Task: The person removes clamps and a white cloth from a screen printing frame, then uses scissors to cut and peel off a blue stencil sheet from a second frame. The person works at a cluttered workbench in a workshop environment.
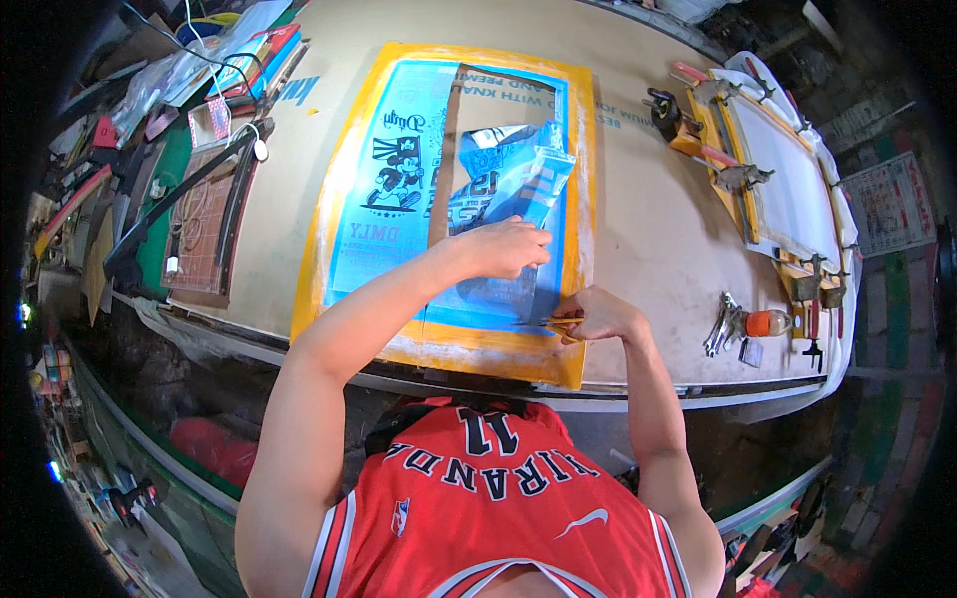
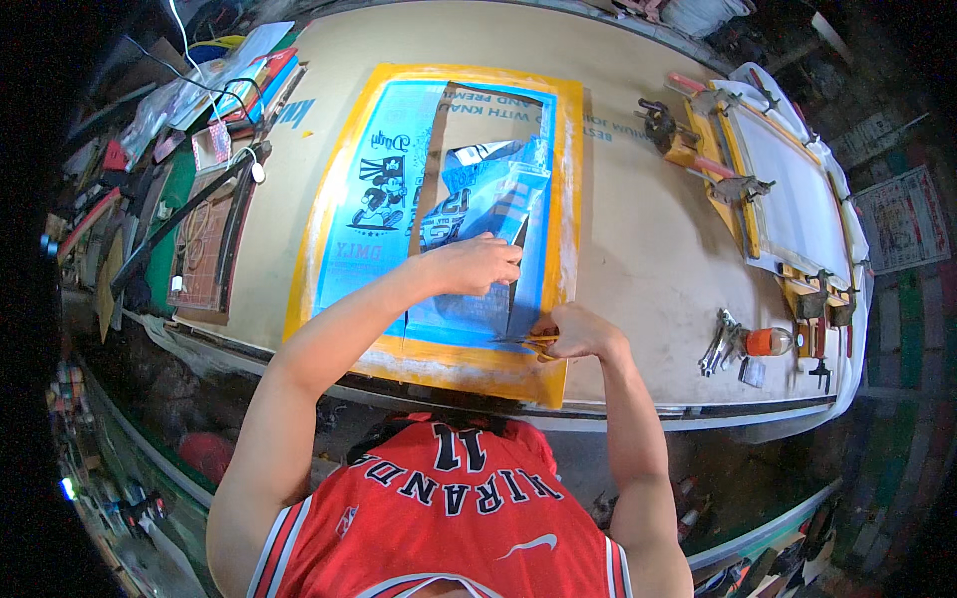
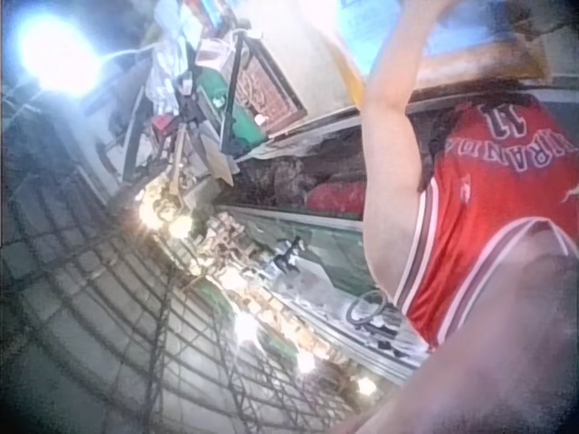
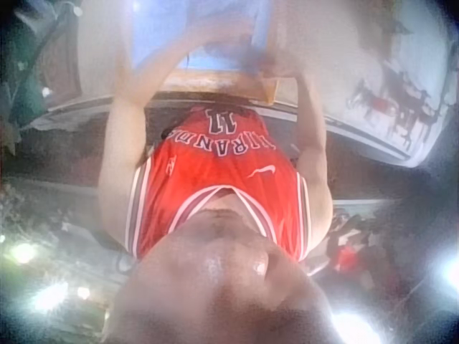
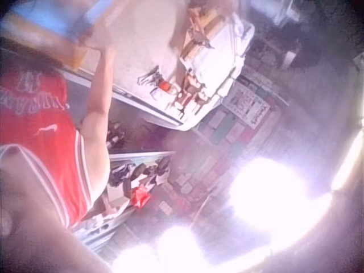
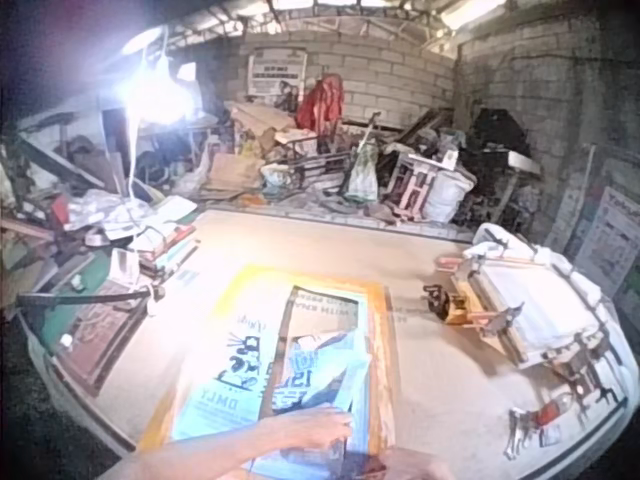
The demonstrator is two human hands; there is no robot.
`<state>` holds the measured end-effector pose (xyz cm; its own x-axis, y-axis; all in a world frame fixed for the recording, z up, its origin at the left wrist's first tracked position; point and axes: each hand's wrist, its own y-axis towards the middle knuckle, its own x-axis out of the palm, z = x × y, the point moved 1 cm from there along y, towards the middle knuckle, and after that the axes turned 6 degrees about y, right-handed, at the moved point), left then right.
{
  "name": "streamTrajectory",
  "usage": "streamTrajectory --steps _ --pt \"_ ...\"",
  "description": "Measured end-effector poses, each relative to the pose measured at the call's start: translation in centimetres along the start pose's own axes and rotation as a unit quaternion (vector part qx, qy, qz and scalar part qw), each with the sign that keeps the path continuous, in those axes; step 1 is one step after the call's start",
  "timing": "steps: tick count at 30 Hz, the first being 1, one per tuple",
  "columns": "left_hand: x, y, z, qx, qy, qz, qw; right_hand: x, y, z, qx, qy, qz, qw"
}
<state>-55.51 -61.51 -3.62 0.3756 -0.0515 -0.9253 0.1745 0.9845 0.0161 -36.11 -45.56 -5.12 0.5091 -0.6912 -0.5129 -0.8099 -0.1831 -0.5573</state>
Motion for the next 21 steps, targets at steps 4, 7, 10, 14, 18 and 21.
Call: streamTrajectory --steps 4,7,10,14,18,21 --pt "0.3 0.2 -0.2 0.005 -0.008 0.005 1.0 1.8 -0.7 1.3 -0.008 0.058 0.069 0.996" --pt "0.2 0.5 -0.5 0.01 -0.017 -0.01 1.0 2.1 -1.2 0.7 0.019 0.083 0.086 0.993" --pt "0.3 0.9 -0.6 0.021 -0.028 -0.013 0.999 2.6 -1.1 0.6 0.004 0.078 0.092 0.993" --pt "0.9 1.2 -0.6 0.045 -0.041 0.005 0.998 3.4 -0.2 0.3 -0.019 0.095 0.106 0.99" --pt "0.8 1.1 -0.7 0.038 -0.053 -0.016 0.998 3.7 0.2 -1.1 -0.023 0.097 0.105 0.99" --pt "0.6 1.1 -0.6 0.029 -0.069 -0.035 0.997 4.1 1.4 -2.0 -0.055 0.064 0.12 0.989"
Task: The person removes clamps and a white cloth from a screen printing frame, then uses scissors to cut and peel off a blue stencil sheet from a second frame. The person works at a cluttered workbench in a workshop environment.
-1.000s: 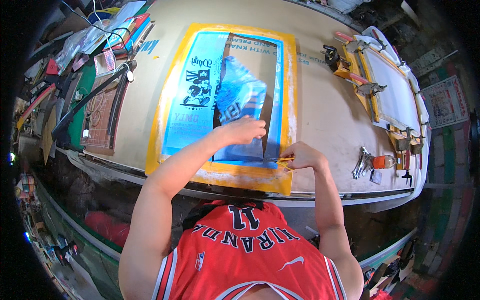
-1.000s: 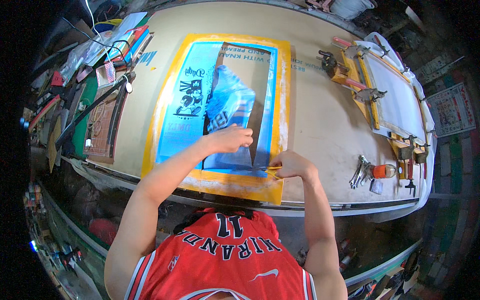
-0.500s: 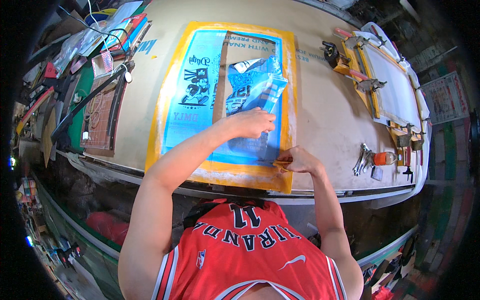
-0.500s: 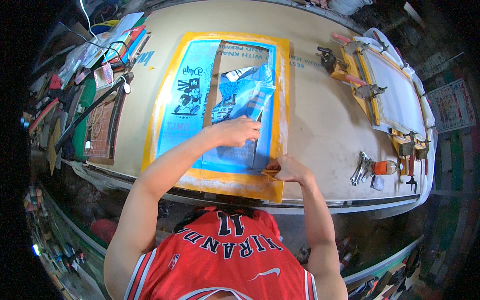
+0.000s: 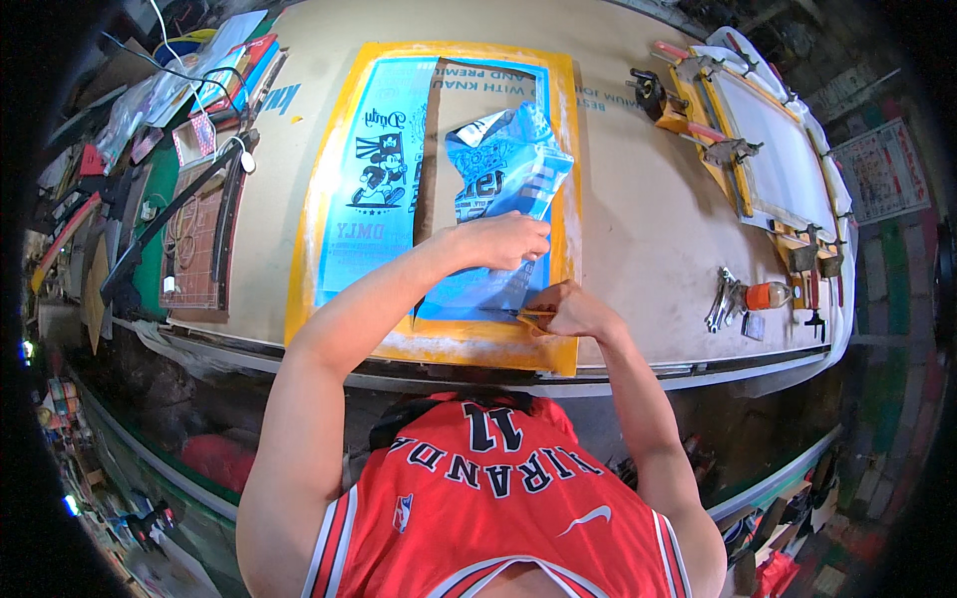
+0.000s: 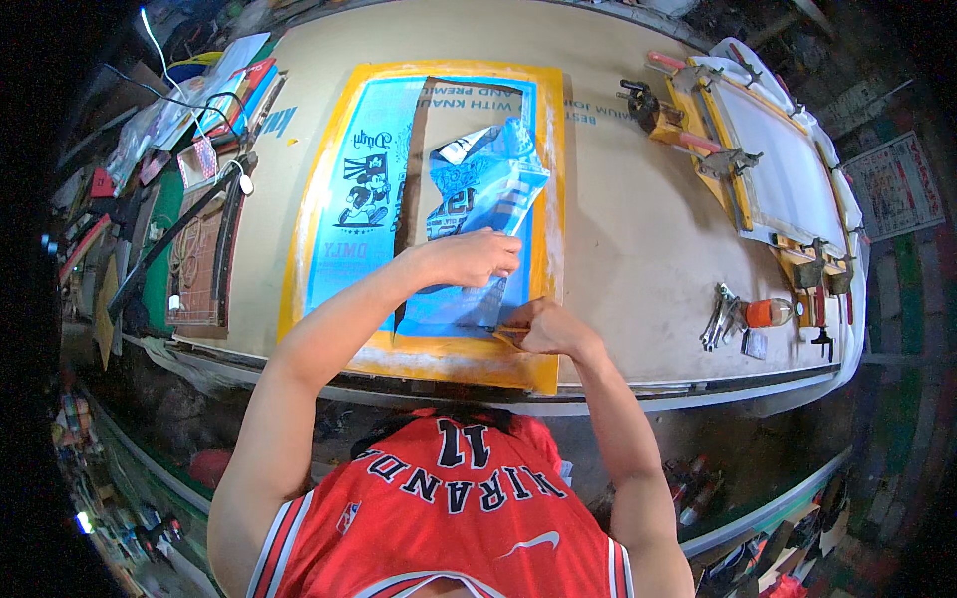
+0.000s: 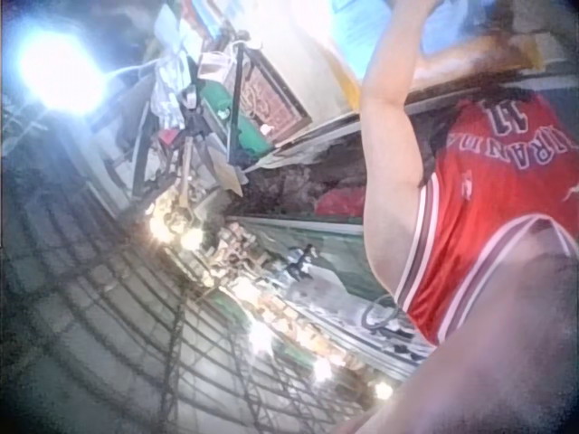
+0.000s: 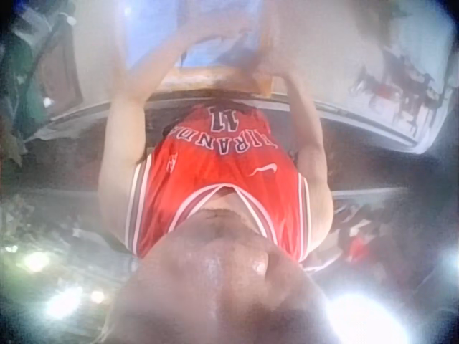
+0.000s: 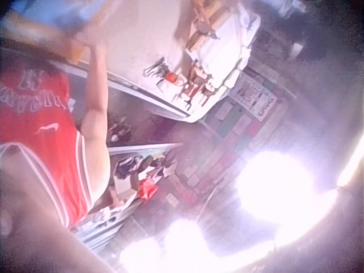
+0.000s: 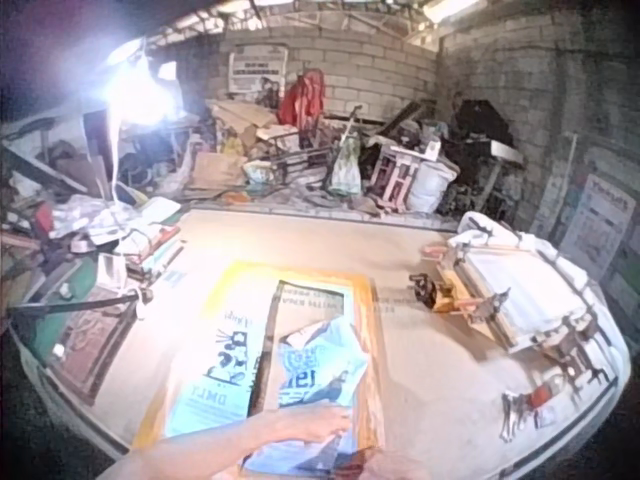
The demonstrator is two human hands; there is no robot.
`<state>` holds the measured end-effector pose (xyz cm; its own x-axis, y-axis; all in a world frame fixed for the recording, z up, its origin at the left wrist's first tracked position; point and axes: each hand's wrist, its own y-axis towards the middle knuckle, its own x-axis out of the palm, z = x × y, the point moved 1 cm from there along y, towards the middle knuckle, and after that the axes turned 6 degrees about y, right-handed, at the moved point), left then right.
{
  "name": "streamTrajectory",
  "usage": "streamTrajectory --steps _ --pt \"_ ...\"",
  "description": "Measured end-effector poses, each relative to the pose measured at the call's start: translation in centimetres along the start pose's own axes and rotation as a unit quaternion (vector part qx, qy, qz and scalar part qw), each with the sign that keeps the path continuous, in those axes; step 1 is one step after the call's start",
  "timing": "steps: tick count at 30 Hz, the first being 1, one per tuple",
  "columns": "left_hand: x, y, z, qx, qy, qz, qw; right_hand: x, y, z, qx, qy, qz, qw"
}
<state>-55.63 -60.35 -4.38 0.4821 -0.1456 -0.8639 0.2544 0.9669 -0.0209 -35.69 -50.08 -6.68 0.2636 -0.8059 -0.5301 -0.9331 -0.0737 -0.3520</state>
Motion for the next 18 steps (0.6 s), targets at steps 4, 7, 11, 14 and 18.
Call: streamTrajectory --steps 4,7,11,14,18 --pt "-0.3 -0.2 0.1 -0.003 0.011 -0.011 1.0 1.6 1.0 1.1 0.0 0.047 0.027 0.999" --pt "-0.2 -1.0 -0.4 -0.002 0.016 0.006 1.0 1.7 1.6 -0.4 -0.02 0.004 0.003 1.0" --pt "-0.2 -1.4 -0.8 0.019 0.025 0.016 0.999 2.4 2.6 -2.4 0.06 0.024 0.003 0.998" --pt "-0.2 -1.7 -1.0 0.011 0.014 0.024 1.0 3.7 3.3 -2.2 0.053 0.029 0.017 0.998" --pt "-0.9 -2.8 -0.8 0.013 -0.011 0.043 0.999 4.3 4.7 -5.1 -0.016 0.088 0.004 0.996"
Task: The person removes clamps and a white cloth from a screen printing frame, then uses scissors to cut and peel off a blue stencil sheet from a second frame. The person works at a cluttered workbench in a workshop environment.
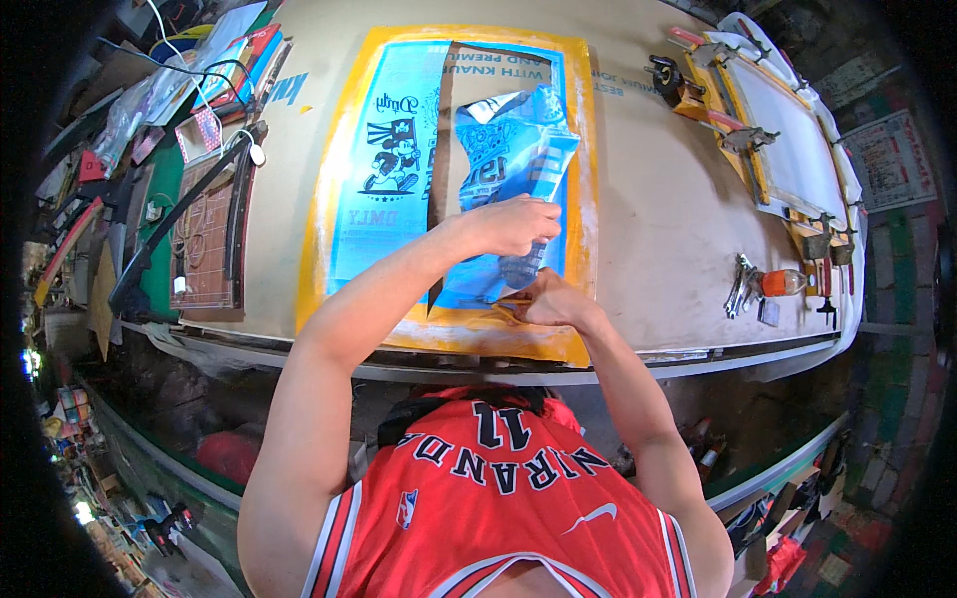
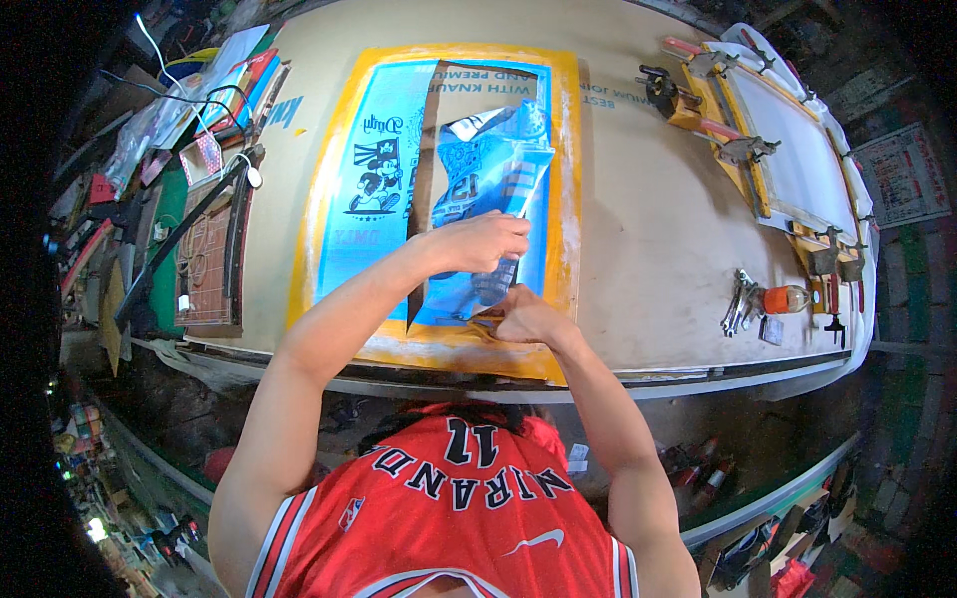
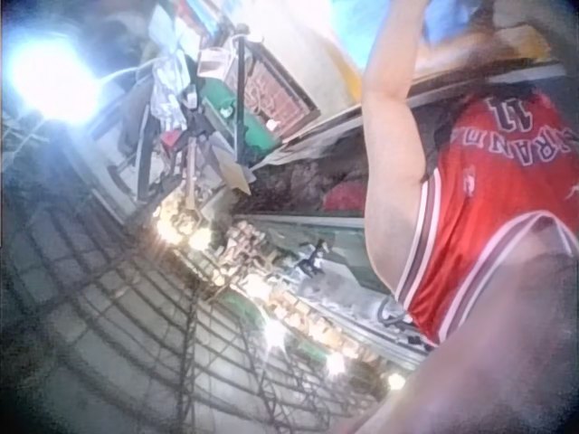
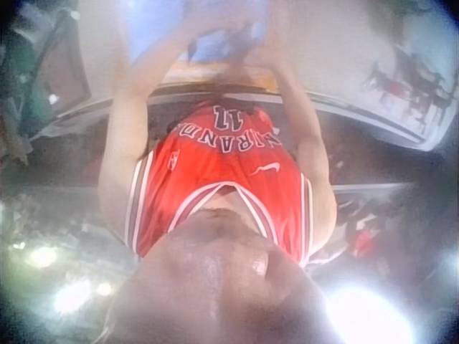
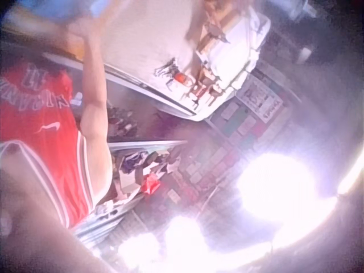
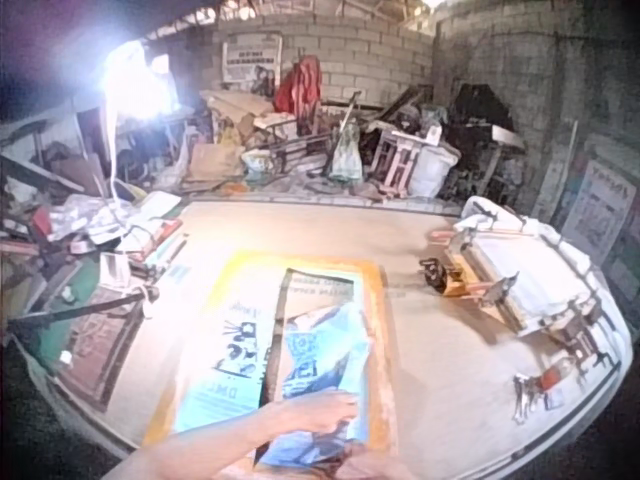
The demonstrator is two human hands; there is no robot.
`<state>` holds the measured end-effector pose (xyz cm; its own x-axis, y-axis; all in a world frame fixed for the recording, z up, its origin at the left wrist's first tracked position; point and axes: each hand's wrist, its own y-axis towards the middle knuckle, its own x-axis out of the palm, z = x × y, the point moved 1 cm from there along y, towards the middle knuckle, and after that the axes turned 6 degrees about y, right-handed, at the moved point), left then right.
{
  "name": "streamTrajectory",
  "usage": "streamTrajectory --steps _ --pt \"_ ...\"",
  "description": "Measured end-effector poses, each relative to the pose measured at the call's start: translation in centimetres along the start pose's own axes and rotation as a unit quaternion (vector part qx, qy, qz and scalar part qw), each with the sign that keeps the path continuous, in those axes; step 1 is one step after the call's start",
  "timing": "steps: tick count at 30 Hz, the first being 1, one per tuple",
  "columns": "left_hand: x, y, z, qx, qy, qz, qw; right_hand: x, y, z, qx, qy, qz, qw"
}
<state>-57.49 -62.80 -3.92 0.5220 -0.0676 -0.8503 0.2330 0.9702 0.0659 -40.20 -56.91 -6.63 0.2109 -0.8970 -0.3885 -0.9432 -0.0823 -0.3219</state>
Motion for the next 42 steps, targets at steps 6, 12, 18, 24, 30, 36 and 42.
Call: streamTrajectory --steps 6,12,18,24,30,36,42 --pt "-0.8 -1.1 -0.5 0.005 0.002 0.043 0.999 2.4 2.9 0.7 -0.082 -0.023 0.009 0.996" --pt "-2.4 -2.1 -1.0 0.015 0.003 0.058 0.998 3.5 4.5 -0.3 -0.057 -0.024 -0.011 0.998" --pt "-3.2 -2.5 -1.3 0.035 0.011 0.067 0.997 4.3 5.3 -0.9 -0.053 -0.039 -0.011 0.998" --pt "-5.5 -1.1 -1.0 0.012 0.042 0.062 0.997 6.0 5.1 -2.3 0.04 -0.087 -0.034 0.995" --pt "-5.6 -2.9 -0.5 0.015 0.028 0.127 0.991 3.0 2.1 -2.0 0.104 -0.027 -0.009 0.994" --pt "-2.4 -10.3 -2.8 -0.145 0.023 -0.086 0.985 3.4 3.5 -0.6 0.071 -0.006 0.007 0.997" --pt "2.0 -15.8 -4.9 0.008 0.121 -0.147 0.982 3.5 6.1 -1.4 0.063 -0.017 -0.063 0.996"
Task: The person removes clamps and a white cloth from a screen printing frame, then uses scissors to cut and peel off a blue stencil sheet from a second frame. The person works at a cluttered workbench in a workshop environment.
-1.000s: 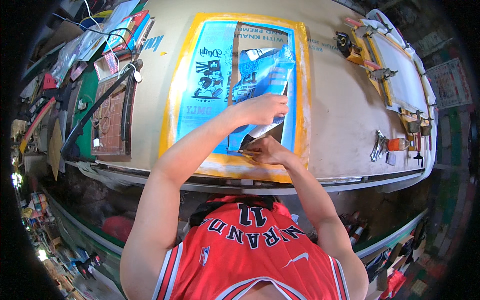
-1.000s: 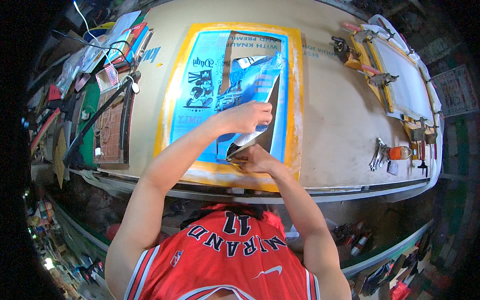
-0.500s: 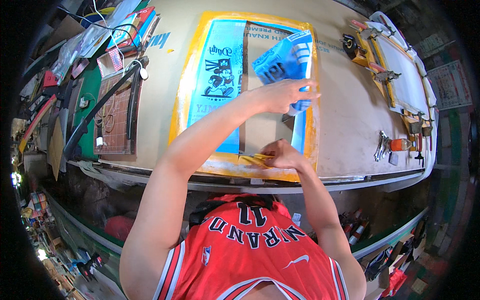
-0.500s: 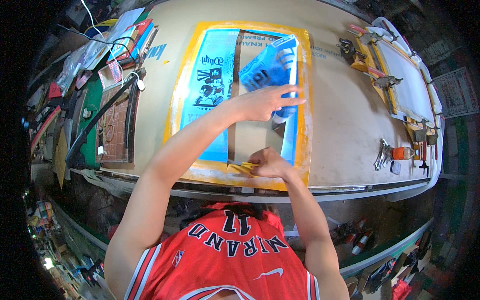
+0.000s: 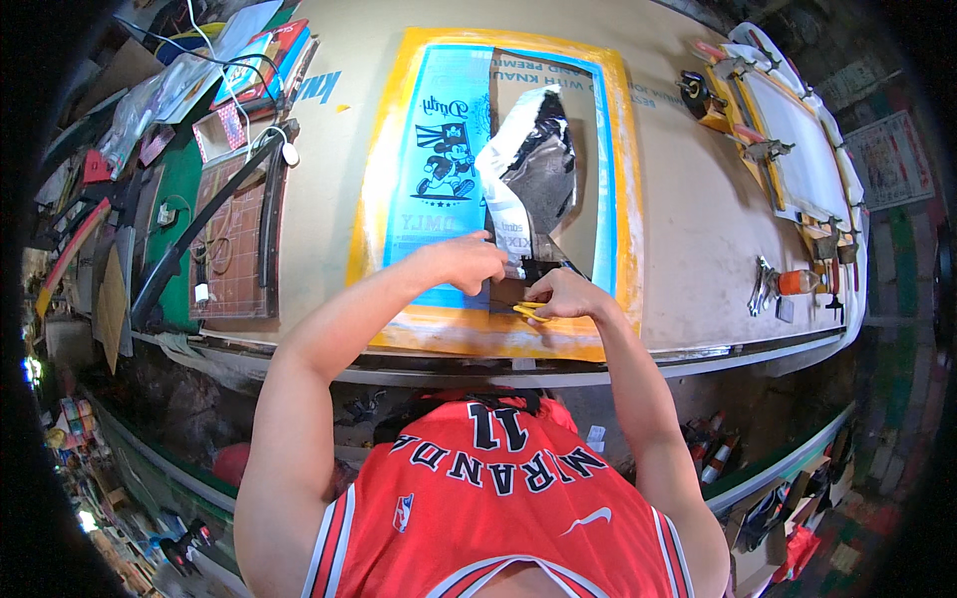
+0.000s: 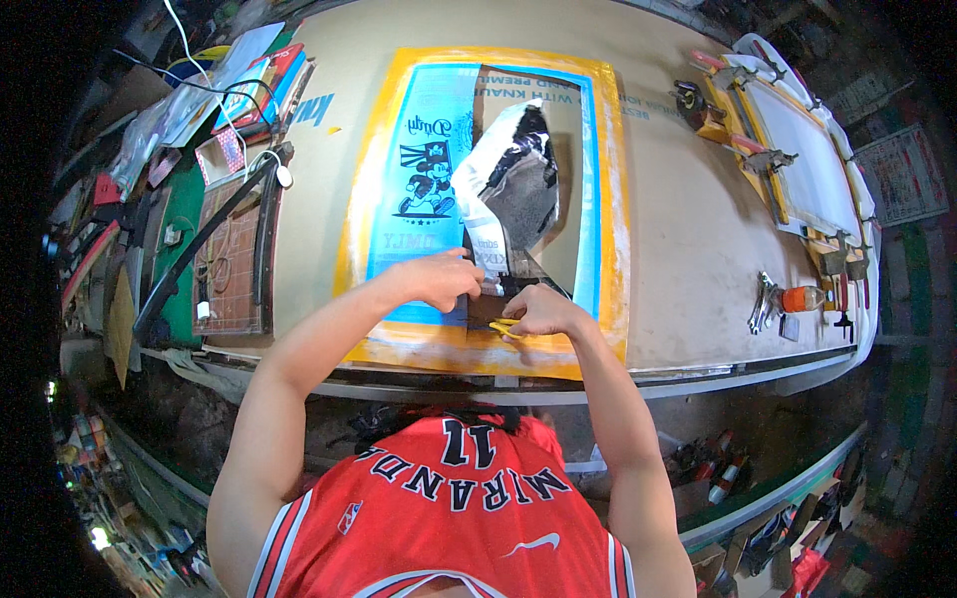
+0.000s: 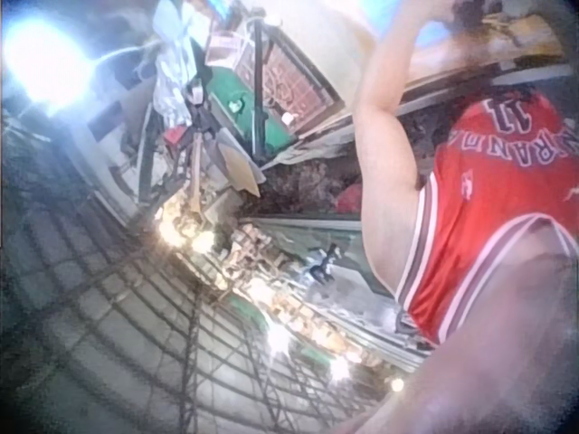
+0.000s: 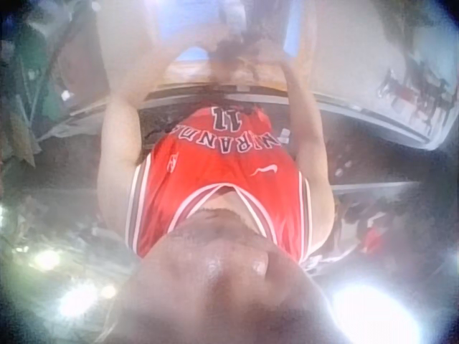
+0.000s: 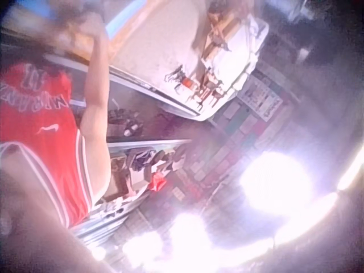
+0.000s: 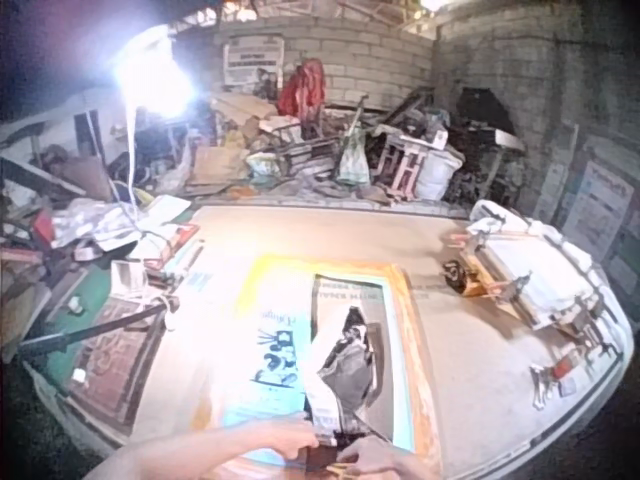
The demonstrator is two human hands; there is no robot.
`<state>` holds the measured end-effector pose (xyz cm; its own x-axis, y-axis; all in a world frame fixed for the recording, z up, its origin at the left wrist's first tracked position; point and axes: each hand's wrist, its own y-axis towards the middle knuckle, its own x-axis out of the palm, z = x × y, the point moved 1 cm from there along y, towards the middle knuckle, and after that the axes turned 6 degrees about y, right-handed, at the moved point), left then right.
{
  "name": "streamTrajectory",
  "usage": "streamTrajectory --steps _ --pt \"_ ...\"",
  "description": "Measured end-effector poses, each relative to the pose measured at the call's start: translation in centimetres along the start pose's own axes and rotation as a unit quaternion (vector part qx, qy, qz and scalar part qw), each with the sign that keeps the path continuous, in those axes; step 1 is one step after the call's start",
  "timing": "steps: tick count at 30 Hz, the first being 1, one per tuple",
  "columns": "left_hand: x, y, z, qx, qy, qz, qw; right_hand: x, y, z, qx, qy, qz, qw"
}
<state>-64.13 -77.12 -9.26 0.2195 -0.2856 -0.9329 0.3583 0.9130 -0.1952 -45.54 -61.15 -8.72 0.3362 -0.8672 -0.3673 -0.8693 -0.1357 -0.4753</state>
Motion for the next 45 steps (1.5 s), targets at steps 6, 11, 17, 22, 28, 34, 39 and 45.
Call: streamTrajectory --steps 6,11,17,22,28,34,39,45 --pt "-0.2 0.7 -0.3 0.016 0.011 -0.042 0.999 0.5 1.7 -0.4 -0.006 0.015 -0.012 1.0" --pt "-0.1 1.3 -0.3 0.006 -0.003 -0.072 0.997 1.1 1.6 0.7 -0.014 0.036 0.007 0.999" --pt "-1.4 1.8 0.3 -0.013 -0.046 -0.093 0.995 2.0 3.0 -1.3 0.019 0.027 -0.001 0.999" --pt "-1.0 3.1 0.1 -0.04 -0.143 -0.052 0.988 1.5 2.3 -1.5 0.038 0.025 0.018 0.999" --pt "-0.9 5.1 0.9 -0.006 -0.222 0.081 0.972 1.6 0.8 0.9 0.024 0.065 0.064 0.996" --pt "-2.3 8.0 2.5 0.004 -0.407 0.13 0.904 4.1 0.7 3.0 0.025 0.121 0.047 0.991" --pt "-3.0 8.9 2.3 0.006 -0.212 0.137 0.968 2.2 -2.8 -1.2 0.097 0.077 0.022 0.992" --pt "0.1 5.1 -2.5 -0.052 -0.092 0.158 0.982 5.7 -6.1 -0.4 0.13 0.229 0.165 0.951"
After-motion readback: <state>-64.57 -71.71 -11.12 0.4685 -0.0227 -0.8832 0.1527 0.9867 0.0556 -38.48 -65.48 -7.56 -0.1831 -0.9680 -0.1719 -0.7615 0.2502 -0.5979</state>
